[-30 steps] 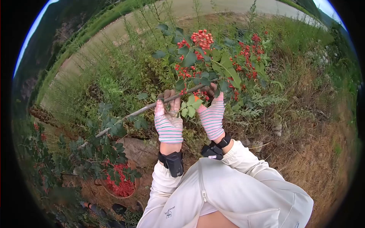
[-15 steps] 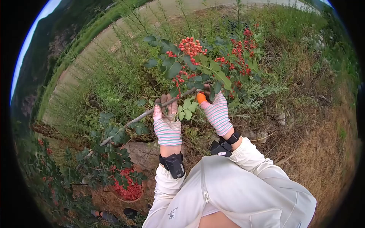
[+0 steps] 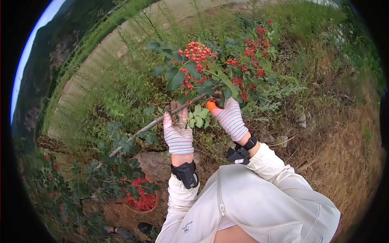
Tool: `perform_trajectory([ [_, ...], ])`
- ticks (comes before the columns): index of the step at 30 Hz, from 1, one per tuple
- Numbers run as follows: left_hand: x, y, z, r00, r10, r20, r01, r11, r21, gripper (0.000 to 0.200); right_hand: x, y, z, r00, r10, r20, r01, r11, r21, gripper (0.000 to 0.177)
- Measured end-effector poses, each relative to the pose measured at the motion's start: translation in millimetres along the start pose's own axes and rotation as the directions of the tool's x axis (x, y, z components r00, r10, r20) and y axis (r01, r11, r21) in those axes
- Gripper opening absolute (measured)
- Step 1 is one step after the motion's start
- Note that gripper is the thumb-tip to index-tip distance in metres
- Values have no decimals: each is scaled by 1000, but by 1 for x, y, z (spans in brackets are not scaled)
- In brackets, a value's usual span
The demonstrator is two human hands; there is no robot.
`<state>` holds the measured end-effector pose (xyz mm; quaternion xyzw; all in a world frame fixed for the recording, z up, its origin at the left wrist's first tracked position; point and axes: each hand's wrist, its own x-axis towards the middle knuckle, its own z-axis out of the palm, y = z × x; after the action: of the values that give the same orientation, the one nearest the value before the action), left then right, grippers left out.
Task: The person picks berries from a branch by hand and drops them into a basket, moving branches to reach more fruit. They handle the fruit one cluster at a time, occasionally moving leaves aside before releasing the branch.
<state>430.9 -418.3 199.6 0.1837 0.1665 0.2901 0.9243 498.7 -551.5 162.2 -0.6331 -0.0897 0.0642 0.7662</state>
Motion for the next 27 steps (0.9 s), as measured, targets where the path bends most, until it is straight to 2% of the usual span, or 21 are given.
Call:
perform_trajectory([
  [2,-2,0,5,1000,0,-6,0,1000,-4,25,2,10,0,998,20,-67,-22,999,-39,65],
  [4,-3,0,7,1000,0,-11,-1,1000,-8,25,-4,-2,2,994,-113,-16,114,988,103,57],
  [5,-3,1,7,1000,6,-22,-6,1000,-16,25,-9,-11,2,993,-114,-23,116,988,106,57],
  [7,-1,1,5,1000,9,-28,-9,1000,-23,24,-16,-32,2,995,-79,-54,58,947,-315,49],
  [8,1,0,5,999,12,-46,-13,1000,-18,24,-12,-20,3,995,-81,-58,58,948,-313,49],
  [10,3,0,5,998,14,-61,-15,1000,-12,23,2,21,5,963,-255,-92,206,908,-366,41],
  [14,5,0,4,999,-2,-36,1,1000,-27,22,6,32,20,947,-243,-209,178,941,-288,42],
  [15,5,1,4,1000,-7,-21,7,1000,-27,22,5,24,24,917,-260,-302,208,959,-191,43],
  [17,4,0,6,999,8,-33,-9,1000,-14,22,3,1,17,955,-69,-289,75,997,8,45],
  [18,4,0,7,999,24,-44,-24,1000,-3,22,8,-2,11,963,43,-265,-16,995,100,41],
  [20,4,-1,8,998,19,-54,-19,1000,-10,22,6,14,2,986,73,-149,-19,942,335,41],
  [21,3,-1,8,998,13,-66,-15,1000,-19,22,4,23,-2,987,73,-143,-21,942,335,41],
  [22,2,-1,10,998,19,-68,-21,1000,-21,22,1,31,-5,982,173,-71,-105,825,555,40],
  [23,2,0,10,998,18,-54,-19,1000,-12,22,-2,38,-9,967,254,24,-189,652,734,40],
  [24,3,0,10,999,18,-41,-18,1000,-3,22,-7,39,-14,966,256,31,-196,651,733,40],
  [26,9,1,5,1000,19,1,-19,1000,11,22,-14,40,-27,964,207,169,-256,538,803,48],
  [27,13,2,2,999,18,46,-19,999,27,22,-16,43,-34,950,164,264,-310,544,780,53],
])
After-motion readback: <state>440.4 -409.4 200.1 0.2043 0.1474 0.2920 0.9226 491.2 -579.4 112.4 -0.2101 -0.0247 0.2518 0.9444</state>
